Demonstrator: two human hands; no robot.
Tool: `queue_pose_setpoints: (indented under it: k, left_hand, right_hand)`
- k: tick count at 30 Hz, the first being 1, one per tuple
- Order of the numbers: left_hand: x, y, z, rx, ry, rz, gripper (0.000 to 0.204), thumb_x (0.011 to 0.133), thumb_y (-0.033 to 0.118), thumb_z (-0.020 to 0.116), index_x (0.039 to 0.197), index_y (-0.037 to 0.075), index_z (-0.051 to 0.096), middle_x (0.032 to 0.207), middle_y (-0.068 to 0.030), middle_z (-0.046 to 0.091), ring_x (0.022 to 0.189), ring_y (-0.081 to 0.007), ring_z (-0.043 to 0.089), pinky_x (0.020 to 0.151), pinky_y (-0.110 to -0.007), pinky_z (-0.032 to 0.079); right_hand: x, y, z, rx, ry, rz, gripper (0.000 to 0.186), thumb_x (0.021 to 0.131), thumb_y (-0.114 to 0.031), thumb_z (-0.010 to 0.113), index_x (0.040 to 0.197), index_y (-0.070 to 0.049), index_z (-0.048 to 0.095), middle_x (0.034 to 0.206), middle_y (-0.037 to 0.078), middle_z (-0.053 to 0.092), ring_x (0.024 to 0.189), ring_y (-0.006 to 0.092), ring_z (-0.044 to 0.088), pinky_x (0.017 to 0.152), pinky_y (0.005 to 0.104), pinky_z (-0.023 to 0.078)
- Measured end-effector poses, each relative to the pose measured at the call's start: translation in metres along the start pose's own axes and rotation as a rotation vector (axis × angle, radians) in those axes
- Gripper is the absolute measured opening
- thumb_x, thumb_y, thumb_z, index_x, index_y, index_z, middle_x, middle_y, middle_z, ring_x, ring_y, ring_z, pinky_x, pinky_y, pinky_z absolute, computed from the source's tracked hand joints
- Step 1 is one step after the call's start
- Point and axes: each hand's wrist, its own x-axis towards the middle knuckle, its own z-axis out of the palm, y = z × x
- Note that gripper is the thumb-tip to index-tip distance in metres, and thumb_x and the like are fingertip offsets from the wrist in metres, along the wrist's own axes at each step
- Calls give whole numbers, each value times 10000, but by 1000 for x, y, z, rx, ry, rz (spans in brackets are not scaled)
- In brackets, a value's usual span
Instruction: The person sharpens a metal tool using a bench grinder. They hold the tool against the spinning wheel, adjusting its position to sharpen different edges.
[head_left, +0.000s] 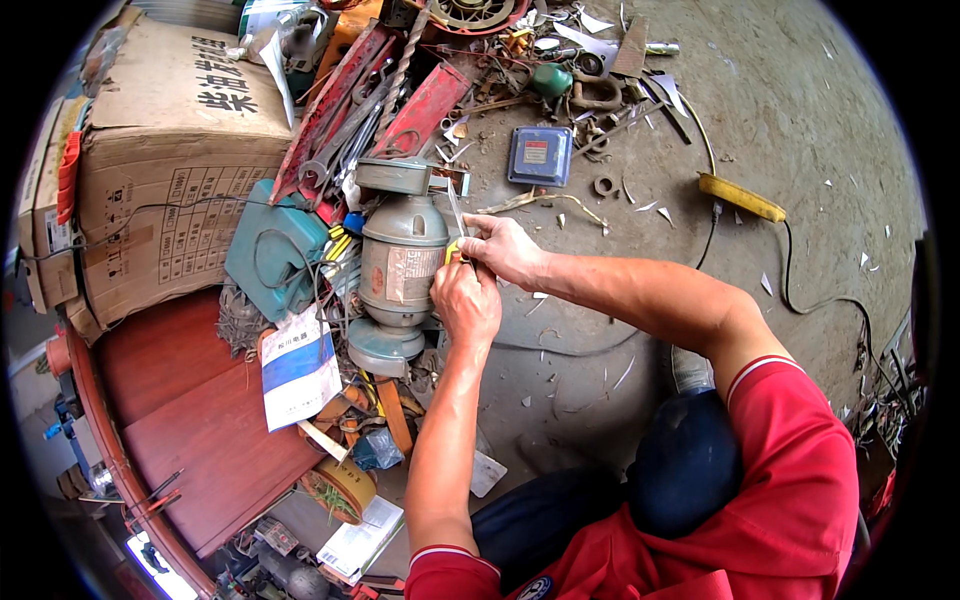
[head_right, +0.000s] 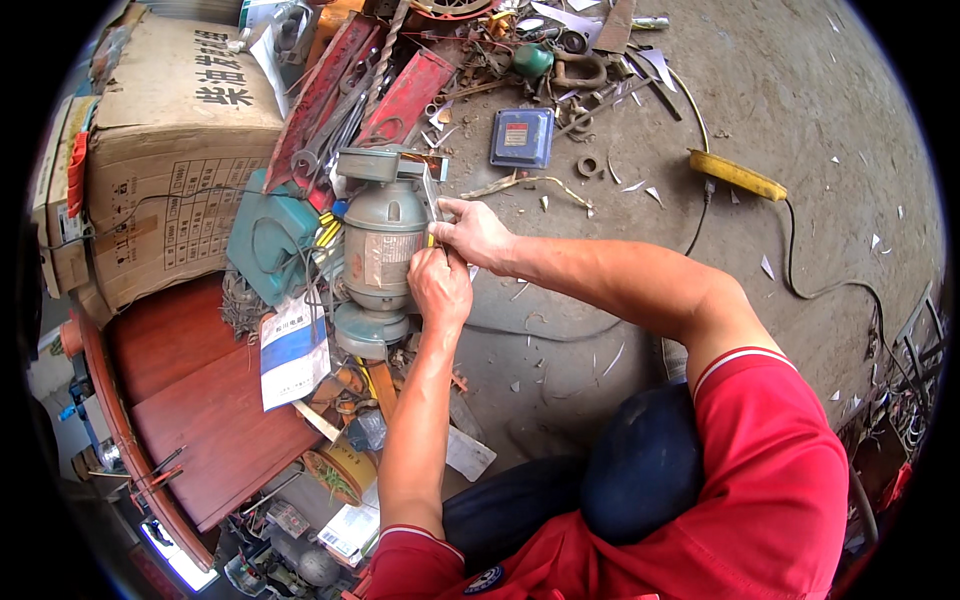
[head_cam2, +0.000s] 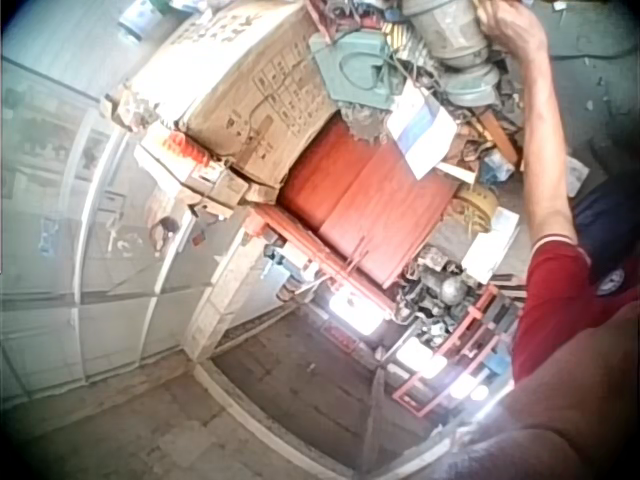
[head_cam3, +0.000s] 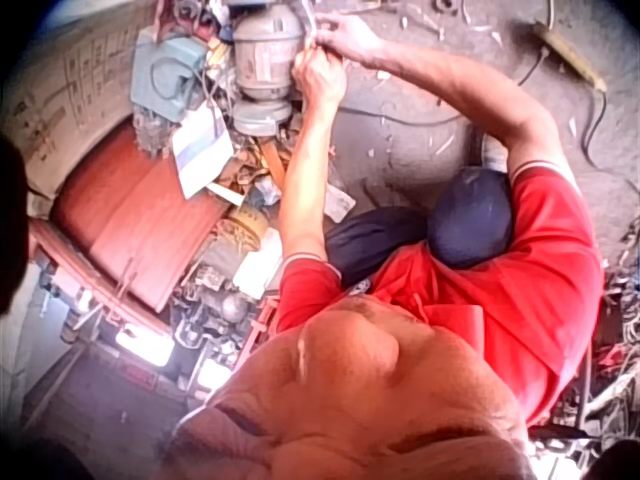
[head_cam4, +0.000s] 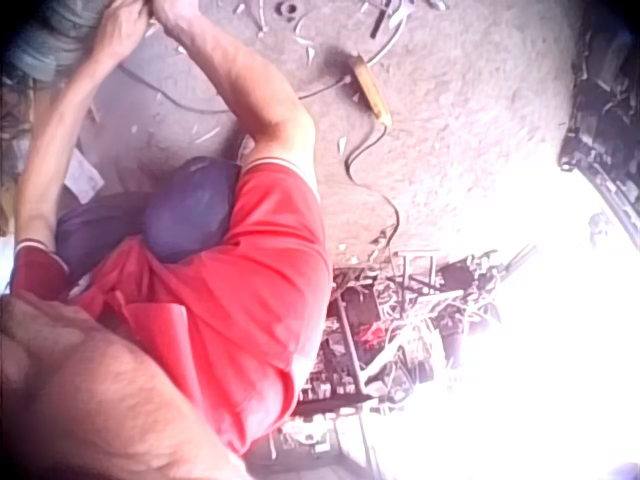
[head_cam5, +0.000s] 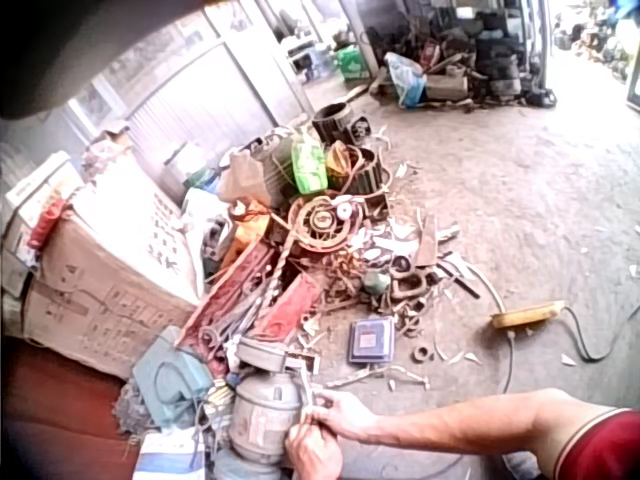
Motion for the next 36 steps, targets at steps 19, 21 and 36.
queue_pose_setpoints:
  k: [19,21,36]
  left_hand:
    - [12,2,3,34,-146,-183,244,932,189,589,786,-3,628,918,-187,683,957,-392,622,806,-546,464]
    - [13,2,4,43,-148,-196,250,932,191,585,785,-4,633,908,-189,685,946,-397,624,807,-547,468]
    - [25,2,4,16,-192,-225,277,954,193,542,825,-27,651,913,-213,675,885,-429,618,806,-521,480]
  right_hand:
    - [15,-4,-3,-37,37,32,621,946,-200,708,1441,93,476,1059,190,734,931,178,693,834,328,571]
    - [17,-5,-3,-54,37,25,621,949,-201,706,1444,92,472,1068,195,734,947,187,698,850,329,571]
    - [29,-3,-2,27,62,95,603,967,-181,695,1442,108,461,950,140,717,742,152,660,699,317,556]
